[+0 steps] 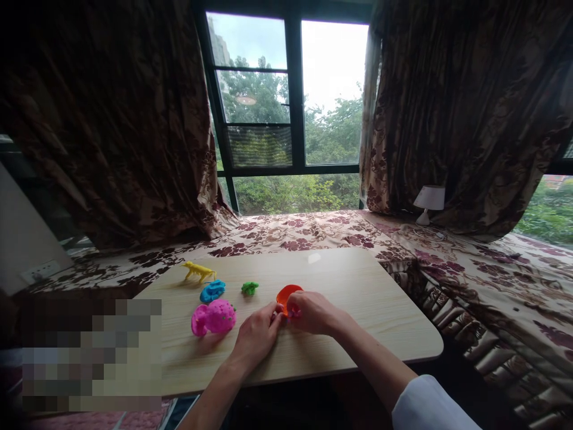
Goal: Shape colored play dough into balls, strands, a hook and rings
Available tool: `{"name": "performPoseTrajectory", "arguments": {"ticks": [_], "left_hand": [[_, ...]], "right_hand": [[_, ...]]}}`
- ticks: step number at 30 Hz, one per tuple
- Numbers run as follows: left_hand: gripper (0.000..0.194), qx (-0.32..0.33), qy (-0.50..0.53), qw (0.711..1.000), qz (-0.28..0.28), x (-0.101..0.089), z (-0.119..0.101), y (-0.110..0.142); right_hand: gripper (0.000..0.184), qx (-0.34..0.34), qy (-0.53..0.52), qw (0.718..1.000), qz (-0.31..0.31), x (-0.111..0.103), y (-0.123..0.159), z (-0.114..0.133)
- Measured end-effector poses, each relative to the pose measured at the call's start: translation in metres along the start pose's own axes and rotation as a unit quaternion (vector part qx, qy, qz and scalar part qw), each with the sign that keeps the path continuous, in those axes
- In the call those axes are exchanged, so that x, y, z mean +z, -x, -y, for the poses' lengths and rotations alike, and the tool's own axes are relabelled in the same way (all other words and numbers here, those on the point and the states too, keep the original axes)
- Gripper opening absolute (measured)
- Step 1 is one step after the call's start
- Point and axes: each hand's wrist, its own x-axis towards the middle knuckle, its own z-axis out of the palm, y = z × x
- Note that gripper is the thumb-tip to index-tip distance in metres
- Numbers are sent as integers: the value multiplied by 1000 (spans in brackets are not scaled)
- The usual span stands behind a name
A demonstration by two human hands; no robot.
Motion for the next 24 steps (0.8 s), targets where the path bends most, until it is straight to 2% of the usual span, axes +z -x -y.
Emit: {"name": "performPoseTrajectory", "arguments": {"ticks": [4, 7, 10, 15, 18, 21, 24], "left_hand": [[4, 28, -51, 998, -1, 1, 4, -1], [7, 42, -81, 996, 1, 2, 7, -1], [6, 40, -74, 996, 3, 2, 8, 0], [4, 20, -35, 999, 5, 2, 7, -1], [5, 6, -30, 1000, 8, 1, 6, -1], [8, -4, -77, 997, 21, 0, 2, -1], [13, -12, -156, 986, 53, -1, -1, -1]], "right_hand": [[7, 4, -30, 999, 13, 0, -2, -6], [9, 39, -120, 991, 43, 1, -4, -12], [13, 67, -213, 973, 62, 0, -4, -18], [17, 86, -279, 956, 39, -3, -1, -24], [19, 93, -344, 933, 45, -4, 1, -26], [21, 89, -395, 913, 53, -6, 2, -25], [25, 85, -378, 920, 65, -9, 1, -22]]}}
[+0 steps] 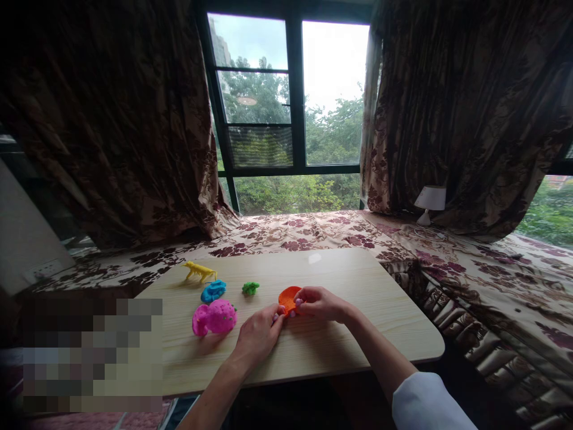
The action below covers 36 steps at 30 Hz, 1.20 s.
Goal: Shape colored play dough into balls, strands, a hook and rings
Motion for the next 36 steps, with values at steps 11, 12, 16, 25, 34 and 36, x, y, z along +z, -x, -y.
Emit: {"name": "performPoseTrajectory", "arguments": {"ticks": [11, 12, 16, 25, 34, 36], "left_hand": [[18, 33, -99, 995, 5, 1, 1, 1], [18, 33, -98, 995, 5, 1, 1, 0], [18, 25, -100, 995, 5, 2, 2, -1], [17, 24, -89, 996, 0, 3, 2, -1], [17, 17, -80, 997, -10, 4, 3, 0], [17, 12, -70, 997, -11, 4, 4, 0]], "right_hand": [[21, -5, 151, 987, -59, 3, 14, -8], [23, 5, 116, 992, -47, 2, 15, -9], [31, 35, -10, 999, -38, -2, 14, -8], [33, 20, -137, 989, -53, 1, 15, -2], [31, 15, -150, 982, -113, -7, 15, -7], [32, 9, -160, 979, -129, -11, 15, -7]]}}
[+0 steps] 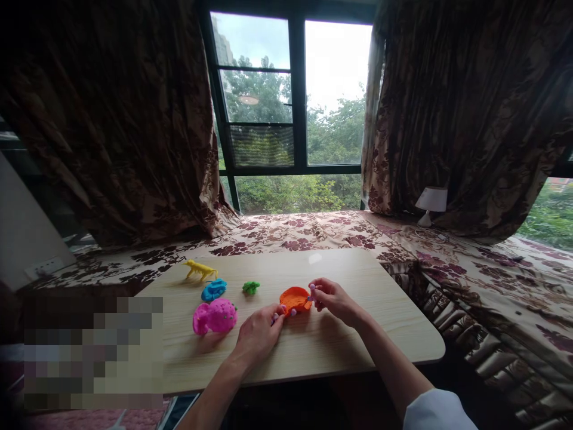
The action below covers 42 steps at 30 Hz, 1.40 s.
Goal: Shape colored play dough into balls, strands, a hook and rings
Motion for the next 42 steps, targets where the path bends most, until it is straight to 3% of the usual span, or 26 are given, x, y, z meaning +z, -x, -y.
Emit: {"name": "performPoseTrajectory", "arguments": {"ticks": [4, 7, 9, 11, 13, 15, 19, 22, 24, 26, 28, 32, 34, 36, 42], "left_hand": [[17, -13, 69, 997, -7, -2, 1, -2], [20, -65, 244, 967, -21, -6, 1, -6], [24, -131, 415, 900, -11, -9, 1, -9], [24, -187, 578, 794, 27, -13, 2, -11], [22, -216, 694, 684, 61, -17, 3, -14], [22, -238, 763, 597, 73, -22, 4, -17], [16, -258, 834, 482, 76, -26, 8, -21], [7, -242, 865, 433, 76, -27, 16, -20], [7, -248, 864, 431, 80, -27, 23, -19], [12, -269, 844, 460, 69, -28, 29, -18], [20, -285, 809, 512, 47, -28, 33, -17], [31, -277, 709, 647, 34, -26, 28, -18], [34, -258, 672, 694, 32, -25, 24, -18], [36, -244, 666, 704, 37, -25, 21, -17], [28, -240, 719, 649, 61, -29, 23, -18]], "right_hand": [[36, -6, -25, 998, -55, -5, -2, 5], [38, -20, -11, 998, -52, 5, -5, 10], [35, -51, 29, 998, -34, 22, -9, 13], [28, -99, 108, 989, -25, 44, -14, 16], [21, -147, 226, 963, -14, 67, -19, 20], [17, -188, 348, 918, 13, 85, -24, 27], [16, -232, 479, 844, 68, 97, -31, 44], [18, -227, 478, 843, 96, 90, -38, 53], [22, -211, 449, 865, 77, 80, -43, 54], [24, -190, 437, 878, 39, 70, -47, 51], [23, -168, 463, 870, 32, 62, -47, 44], [18, -103, 544, 829, 77, 61, -42, 22], [16, -80, 563, 820, 68, 65, -40, 12], [15, -71, 564, 821, 55, 69, -41, 6], [20, -52, 527, 847, 43, 70, -42, 4]]}}
